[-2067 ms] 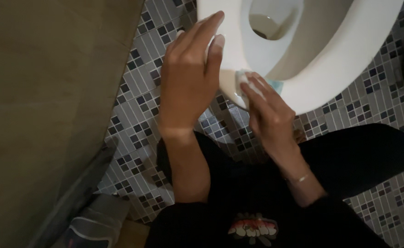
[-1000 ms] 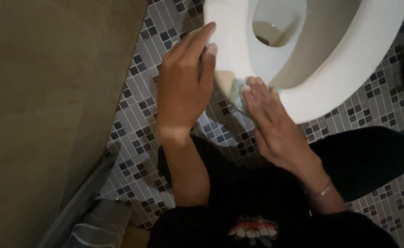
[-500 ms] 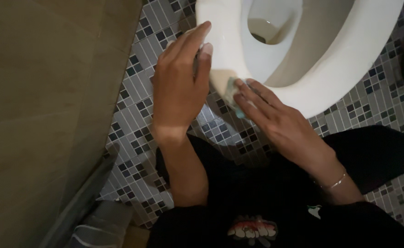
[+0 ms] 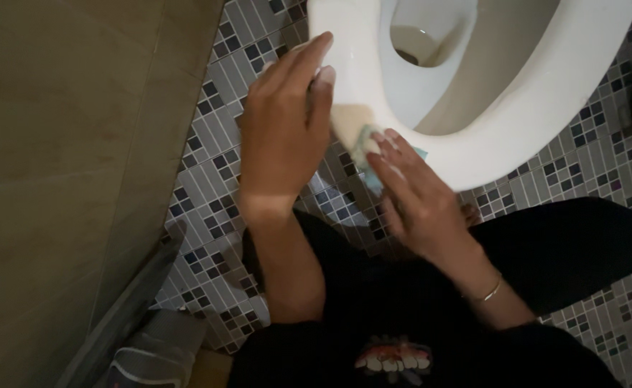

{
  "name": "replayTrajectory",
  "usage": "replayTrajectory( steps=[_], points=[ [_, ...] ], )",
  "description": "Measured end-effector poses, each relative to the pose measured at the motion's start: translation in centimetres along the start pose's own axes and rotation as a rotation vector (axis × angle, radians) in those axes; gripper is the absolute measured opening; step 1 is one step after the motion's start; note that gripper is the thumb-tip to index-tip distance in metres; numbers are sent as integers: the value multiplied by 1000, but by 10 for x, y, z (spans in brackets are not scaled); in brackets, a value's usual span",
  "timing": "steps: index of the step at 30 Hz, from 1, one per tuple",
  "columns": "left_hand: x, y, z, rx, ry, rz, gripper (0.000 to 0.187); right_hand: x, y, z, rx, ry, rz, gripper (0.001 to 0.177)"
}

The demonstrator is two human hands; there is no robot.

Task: The person wipes the rim and base of a toilet bowl with a small cloth by hand.

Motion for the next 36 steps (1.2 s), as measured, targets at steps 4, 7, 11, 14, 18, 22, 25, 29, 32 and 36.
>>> replayTrajectory(
  steps=[4, 7, 11, 14, 18, 22, 25, 29, 32, 36],
  points=[
    [5, 3, -4, -26, -25, -32, 33, 2, -5, 3, 58, -26, -26, 45],
    [5, 3, -6, -35, -41, -36, 33, 3, -15, -3, 95, -43, -65, 41],
    [5, 1, -7, -17, -40, -25, 32, 6, -15, 1, 133, -101, -98, 39],
    [3, -2, -7, -53, -47, -22, 32, 2, -13, 5, 213, -104, -94, 38],
    [1, -1, -4, -20, -29, -2, 32, -3, -11, 7, 191, -123, -110, 34],
    [2, 2, -5, -15, -38, -15, 31, -3, -6, 4, 113, -132, -181, 33],
    [2, -1, -4, -12, -32, -10, 31, 4, -5, -6, 108, -116, -206, 30],
    [2, -1, -3, -56, -48, -9, 32, 10, -6, -15, 122, -115, -205, 28],
    [3, 2, -3, -52, -49, -17, 32, 4, -2, -11, 159, -113, -182, 34],
    [2, 2, -1, -47, -40, -20, 33, -19, -24, -11, 263, -73, -178, 38]
  ],
)
Point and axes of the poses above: each hand's wrist, its own x-axis away from the middle knuckle, its own y-axis out of the back of the hand, z = x × y, the point moved 6 cm from there along -x, towards the middle knuckle, and after that the axes turned 11 degrees about -z, right-handed, at the moved point
